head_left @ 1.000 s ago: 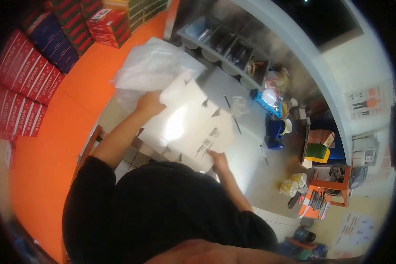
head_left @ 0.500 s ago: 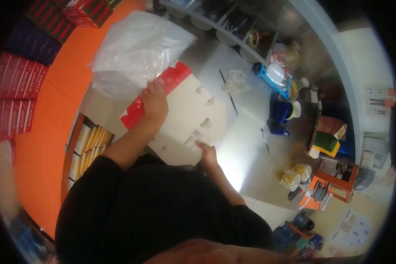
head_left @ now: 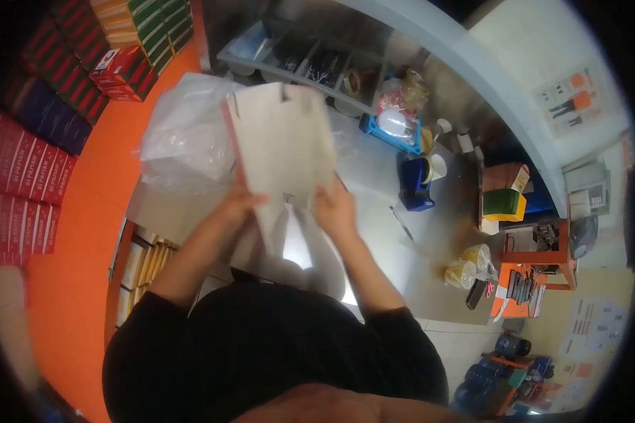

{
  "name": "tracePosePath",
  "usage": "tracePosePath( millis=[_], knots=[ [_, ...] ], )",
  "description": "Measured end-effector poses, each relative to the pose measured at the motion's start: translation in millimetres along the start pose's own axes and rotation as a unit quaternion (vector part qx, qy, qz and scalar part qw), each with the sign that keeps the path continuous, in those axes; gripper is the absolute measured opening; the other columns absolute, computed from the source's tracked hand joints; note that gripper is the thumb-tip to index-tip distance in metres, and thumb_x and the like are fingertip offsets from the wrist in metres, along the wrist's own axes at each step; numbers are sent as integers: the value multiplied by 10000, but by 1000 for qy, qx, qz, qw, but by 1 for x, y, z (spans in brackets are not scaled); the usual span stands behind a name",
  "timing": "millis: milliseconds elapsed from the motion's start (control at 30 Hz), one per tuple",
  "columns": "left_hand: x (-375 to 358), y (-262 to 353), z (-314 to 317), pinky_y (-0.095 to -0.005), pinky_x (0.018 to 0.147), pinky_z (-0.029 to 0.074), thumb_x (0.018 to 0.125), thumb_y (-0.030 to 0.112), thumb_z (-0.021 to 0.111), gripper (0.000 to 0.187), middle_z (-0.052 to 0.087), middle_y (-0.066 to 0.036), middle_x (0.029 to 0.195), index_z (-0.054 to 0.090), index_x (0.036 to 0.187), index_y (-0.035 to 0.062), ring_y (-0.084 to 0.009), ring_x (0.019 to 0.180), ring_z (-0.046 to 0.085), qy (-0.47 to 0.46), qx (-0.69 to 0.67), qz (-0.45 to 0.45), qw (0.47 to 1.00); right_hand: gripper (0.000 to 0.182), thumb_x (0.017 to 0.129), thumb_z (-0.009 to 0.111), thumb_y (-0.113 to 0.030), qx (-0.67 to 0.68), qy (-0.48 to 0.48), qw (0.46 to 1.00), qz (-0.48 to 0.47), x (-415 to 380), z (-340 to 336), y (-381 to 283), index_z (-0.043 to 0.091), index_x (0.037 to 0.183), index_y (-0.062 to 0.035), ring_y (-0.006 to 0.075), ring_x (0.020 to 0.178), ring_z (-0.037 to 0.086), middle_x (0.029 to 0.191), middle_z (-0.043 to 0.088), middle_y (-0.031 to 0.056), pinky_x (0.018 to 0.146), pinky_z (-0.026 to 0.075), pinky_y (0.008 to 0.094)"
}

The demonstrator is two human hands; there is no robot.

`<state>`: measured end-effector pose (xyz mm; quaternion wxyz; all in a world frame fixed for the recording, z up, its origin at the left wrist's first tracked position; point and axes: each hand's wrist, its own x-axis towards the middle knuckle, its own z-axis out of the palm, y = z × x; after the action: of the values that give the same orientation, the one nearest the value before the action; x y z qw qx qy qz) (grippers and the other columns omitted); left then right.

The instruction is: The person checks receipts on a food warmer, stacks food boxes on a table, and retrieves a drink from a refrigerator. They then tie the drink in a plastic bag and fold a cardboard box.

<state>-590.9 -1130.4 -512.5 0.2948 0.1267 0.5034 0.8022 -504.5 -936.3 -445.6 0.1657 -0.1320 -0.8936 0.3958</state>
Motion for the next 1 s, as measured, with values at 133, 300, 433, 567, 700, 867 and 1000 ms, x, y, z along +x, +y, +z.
tracePosePath(
  millis=[133, 300, 433, 567, 700, 867, 1000],
  knots=[
    [-8, -21, 20, -389, 1051, 322, 721, 179, 736, 1049, 297, -155, 1418, -6, 1452, 52, -263, 1290, 339, -55, 96, 4, 994, 489, 808, 554, -114, 17, -136, 989, -49, -8, 16, -17, 487, 1292, -113, 442, 827, 611, 906, 617, 285, 726, 498, 453],
    [-23, -13, -17, -424, 1025, 363, 841, 239, 591, 547, 550, -193, 1235, 458, 1288, -47, -309, 1164, 515, -44, -112, -149, 981, 281, 824, 610, -95, 151, -169, 956, 185, 41, -64, 26, 602, 1077, 26, 195, 704, 637, 899, 663, 102, 630, 522, 322],
    [-25, -66, -29, -408, 1029, 357, 858, 306, 619, 674, 487, -210, 1298, 346, 1357, -55, -307, 1242, 438, 79, 112, 119, 983, 418, 831, 574, -107, 268, -206, 930, 146, 16, -63, 104, 512, 1191, 97, 266, 922, 635, 1004, 646, 156, 796, 514, 355],
    [-181, -54, -71, -406, 1066, 303, 849, 383, 595, 726, 418, -231, 1368, 312, 1399, 4, -325, 1284, 396, 262, 274, -35, 925, 438, 855, 578, -205, 138, -307, 941, 24, 12, -34, 76, 493, 1224, 15, 294, 981, 581, 1044, 605, 173, 814, 447, 439],
    [-420, -188, -81, -320, 798, 482, 872, 213, 565, 461, 611, -91, 1050, 474, 1306, 85, -182, 934, 584, 709, 49, 90, 698, 480, 868, 563, -270, -12, -357, 929, -94, 37, -6, 73, 457, 1283, -55, 331, 1077, 515, 1148, 549, 183, 877, 368, 519],
    [-690, -376, 198, -405, 908, 461, 874, 223, 506, 362, 608, -168, 1148, 562, 1206, 90, -326, 1044, 586, 935, -89, -199, 281, 533, 885, 545, -351, -195, -433, 829, -295, 59, 43, 33, 411, 1357, -143, 378, 1195, 432, 1278, 478, 195, 957, 268, 619],
    [-681, -489, 462, -480, 967, 420, 876, 233, 560, 310, 545, -98, 1297, 636, 1156, 126, -296, 1216, 499, 631, -282, -621, 370, 578, 898, 530, -415, -219, -549, 618, -518, 50, 165, 6, 374, 1417, -213, 415, 1291, 366, 1382, 422, 204, 1021, 189, 698]
  ],
)
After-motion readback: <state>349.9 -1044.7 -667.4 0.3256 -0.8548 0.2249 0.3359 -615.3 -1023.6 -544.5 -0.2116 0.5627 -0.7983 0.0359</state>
